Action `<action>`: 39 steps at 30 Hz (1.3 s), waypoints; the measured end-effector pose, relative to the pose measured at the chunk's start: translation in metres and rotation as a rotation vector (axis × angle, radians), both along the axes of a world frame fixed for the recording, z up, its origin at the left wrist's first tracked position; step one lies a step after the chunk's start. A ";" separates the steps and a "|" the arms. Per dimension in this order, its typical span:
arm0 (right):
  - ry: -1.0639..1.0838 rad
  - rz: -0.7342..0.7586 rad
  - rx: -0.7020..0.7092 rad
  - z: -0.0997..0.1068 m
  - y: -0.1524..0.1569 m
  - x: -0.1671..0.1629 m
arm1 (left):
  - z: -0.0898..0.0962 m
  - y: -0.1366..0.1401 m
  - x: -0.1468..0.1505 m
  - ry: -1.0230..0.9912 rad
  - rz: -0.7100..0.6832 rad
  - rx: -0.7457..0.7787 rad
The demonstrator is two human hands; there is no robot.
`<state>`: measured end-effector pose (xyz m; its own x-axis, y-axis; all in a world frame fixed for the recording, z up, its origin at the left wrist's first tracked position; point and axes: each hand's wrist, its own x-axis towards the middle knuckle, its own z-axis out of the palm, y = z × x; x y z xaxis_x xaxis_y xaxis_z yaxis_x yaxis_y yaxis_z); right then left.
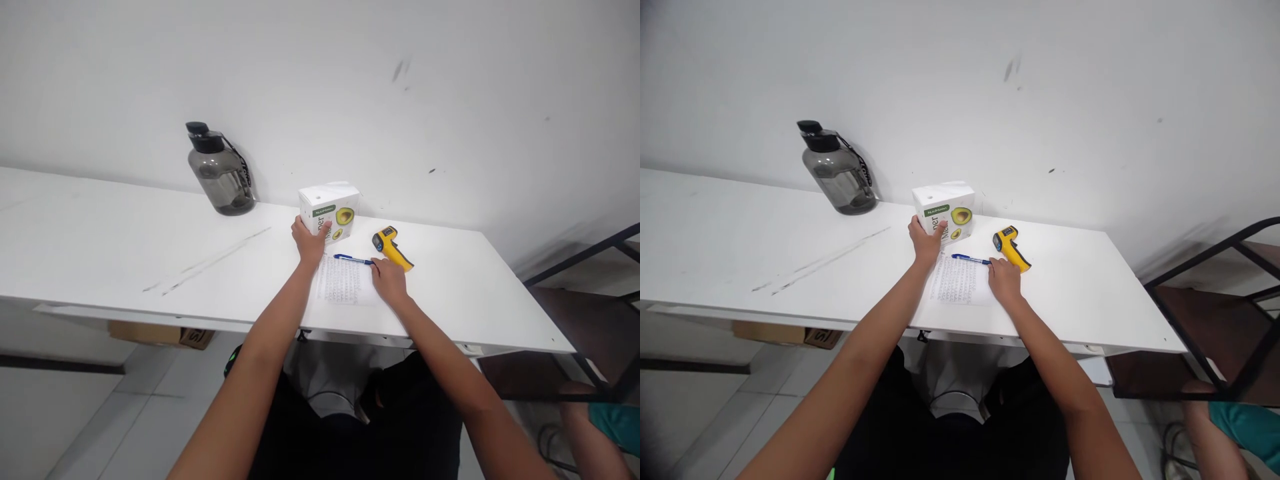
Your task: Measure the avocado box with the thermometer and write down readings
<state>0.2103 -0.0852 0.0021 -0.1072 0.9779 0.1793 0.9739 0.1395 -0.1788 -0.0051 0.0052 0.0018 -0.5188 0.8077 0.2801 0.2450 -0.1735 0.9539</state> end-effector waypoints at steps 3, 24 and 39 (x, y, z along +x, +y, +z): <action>-0.060 0.016 -0.050 0.008 0.000 -0.003 | 0.000 0.000 0.000 -0.007 -0.008 0.004; 0.062 0.039 -0.093 0.013 0.024 -0.011 | -0.005 0.002 -0.001 0.019 0.012 -0.005; 0.152 0.079 -0.093 0.011 0.028 -0.004 | -0.008 0.004 -0.003 0.013 0.005 0.009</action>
